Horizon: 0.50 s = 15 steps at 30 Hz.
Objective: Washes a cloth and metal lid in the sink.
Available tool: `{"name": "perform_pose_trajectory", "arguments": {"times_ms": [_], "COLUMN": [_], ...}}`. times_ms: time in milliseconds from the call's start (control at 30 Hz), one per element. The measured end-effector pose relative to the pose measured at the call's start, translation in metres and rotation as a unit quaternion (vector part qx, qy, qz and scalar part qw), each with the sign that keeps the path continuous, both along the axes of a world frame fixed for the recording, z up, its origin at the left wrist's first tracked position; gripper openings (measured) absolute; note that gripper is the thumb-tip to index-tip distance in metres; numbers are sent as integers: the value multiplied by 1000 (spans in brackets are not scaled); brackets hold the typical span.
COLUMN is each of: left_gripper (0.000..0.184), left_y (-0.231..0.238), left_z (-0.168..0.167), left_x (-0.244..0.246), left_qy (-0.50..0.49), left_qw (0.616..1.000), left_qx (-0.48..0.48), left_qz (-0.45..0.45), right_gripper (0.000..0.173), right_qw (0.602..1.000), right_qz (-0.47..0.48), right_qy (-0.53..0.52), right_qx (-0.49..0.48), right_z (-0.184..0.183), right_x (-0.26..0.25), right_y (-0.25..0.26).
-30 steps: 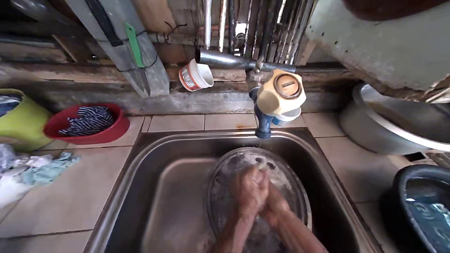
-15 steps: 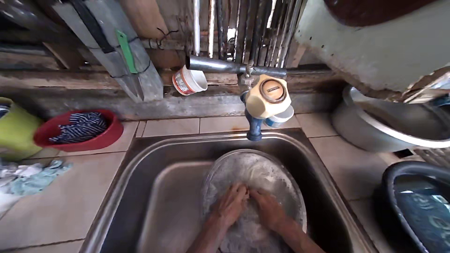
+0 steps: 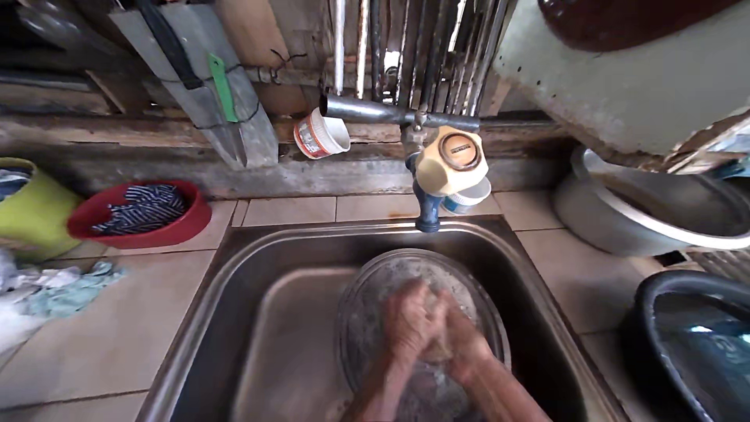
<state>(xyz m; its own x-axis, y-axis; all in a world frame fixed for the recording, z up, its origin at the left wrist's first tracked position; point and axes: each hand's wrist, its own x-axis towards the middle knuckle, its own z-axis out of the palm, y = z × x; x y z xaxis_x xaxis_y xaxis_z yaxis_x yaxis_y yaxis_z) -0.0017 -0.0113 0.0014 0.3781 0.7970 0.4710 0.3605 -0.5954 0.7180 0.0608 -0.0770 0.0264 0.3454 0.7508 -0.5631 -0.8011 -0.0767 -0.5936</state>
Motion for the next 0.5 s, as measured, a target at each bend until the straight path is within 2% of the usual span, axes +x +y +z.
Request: {"name": "perform_pose_trajectory", "arguments": {"times_ms": [67,133,167,200,233,267,300,333,367,400,467,500], "left_gripper": [36,38,39,37,34,35,38,42,47,49,45,41], "left_y": [8,-17,-31,-38,-34,-21,-1,20,36,43,37,31], "left_z": [-5,-3,-4,-7,-9,-10,-9,-10,-15,-21,-31,-39], "left_x": [-4,-1,1,1,-4,-12,-23,-33,-43,-50,-58,-60], "left_qy": [20,-19,-43,-60,-61,-35,1,43,87,128,185,201], "left_qw": [999,1000,998,996,997,995,986,974,966,965,966,960], "left_qx": [-28,5,29,29,-11,-86,-169,-222,-240,-227,-158,-121], "left_qz": [27,-11,-38,-55,-52,-31,-2,27,38,16,-92,-151], "right_gripper": [49,39,38,33,34,35,32,24,17,21,38,41], "right_qw": [996,976,960,962,969,976,973,957,918,861,734,680], "right_qz": [26,51,64,43,54,61,83,110,158,216,316,355], "right_qy": [-67,-199,-252,-245,-221,-200,-211,-269,-364,-460,-598,-635], "right_qx": [-47,-69,-101,-113,-96,-62,-34,-10,-5,-19,-66,-89], "right_z": [3,14,34,45,38,16,-1,-12,-18,-23,-41,-51], "right_x": [-5,-5,-5,-5,1,8,14,20,28,33,32,27], "right_y": [4,6,8,9,7,3,0,-3,-6,-10,-14,-16]}}
